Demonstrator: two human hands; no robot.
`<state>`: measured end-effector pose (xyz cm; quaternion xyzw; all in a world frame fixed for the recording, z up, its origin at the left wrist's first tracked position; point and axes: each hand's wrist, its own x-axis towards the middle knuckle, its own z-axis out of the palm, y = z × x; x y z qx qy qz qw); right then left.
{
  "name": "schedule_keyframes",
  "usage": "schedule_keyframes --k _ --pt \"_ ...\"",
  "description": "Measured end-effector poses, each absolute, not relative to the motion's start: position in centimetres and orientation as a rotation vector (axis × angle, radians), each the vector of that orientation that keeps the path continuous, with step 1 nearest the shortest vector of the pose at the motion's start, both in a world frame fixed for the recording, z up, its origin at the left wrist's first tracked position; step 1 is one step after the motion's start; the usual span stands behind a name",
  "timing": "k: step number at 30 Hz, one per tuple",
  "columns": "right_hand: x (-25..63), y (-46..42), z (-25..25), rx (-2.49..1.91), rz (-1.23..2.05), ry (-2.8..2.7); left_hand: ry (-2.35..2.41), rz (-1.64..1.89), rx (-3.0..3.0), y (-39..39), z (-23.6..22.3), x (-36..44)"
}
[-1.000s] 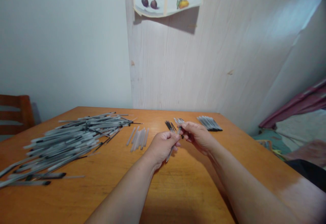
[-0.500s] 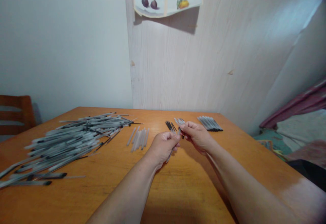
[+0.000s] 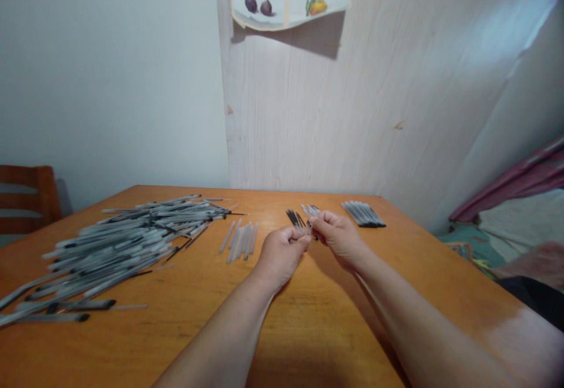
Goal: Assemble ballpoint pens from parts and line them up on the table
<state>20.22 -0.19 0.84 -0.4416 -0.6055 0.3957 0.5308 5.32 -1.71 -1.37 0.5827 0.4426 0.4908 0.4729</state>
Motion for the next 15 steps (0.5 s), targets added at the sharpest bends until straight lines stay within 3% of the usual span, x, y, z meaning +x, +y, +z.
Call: schedule_keyframes --k 15 --pt "23.3 1.7 0.0 -1.185 0.909 -1.131 1.077 1.252 1.107 -0.2 -2.2 4.6"
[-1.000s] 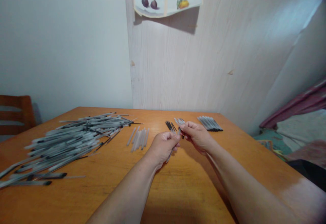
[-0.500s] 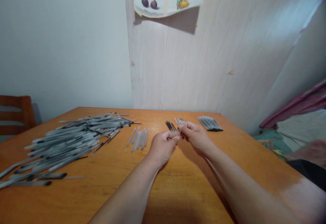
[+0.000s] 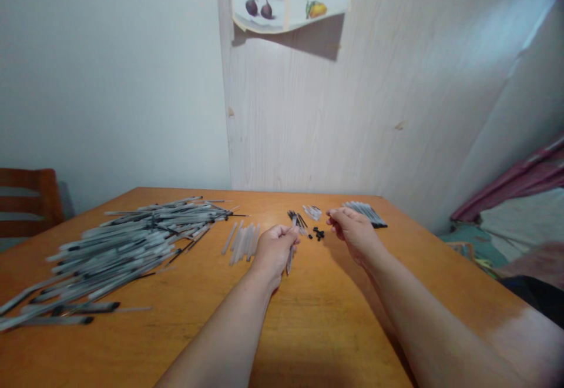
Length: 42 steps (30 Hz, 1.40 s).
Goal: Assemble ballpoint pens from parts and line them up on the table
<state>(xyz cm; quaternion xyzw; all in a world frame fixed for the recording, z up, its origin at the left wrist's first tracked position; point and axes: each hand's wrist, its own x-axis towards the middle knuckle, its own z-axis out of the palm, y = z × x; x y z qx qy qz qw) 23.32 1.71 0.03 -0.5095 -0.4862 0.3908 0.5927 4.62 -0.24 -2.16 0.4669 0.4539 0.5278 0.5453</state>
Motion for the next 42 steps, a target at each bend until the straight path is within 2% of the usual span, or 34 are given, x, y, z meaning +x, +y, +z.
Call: schedule_keyframes --k 15,42 --pt "25.4 4.6 -2.2 -1.433 0.527 -1.234 1.085 1.324 0.863 1.0 -3.5 4.2" --pt "25.2 14.0 -6.1 -1.951 0.337 -1.661 1.076 1.382 0.705 0.9 -3.3 4.2"
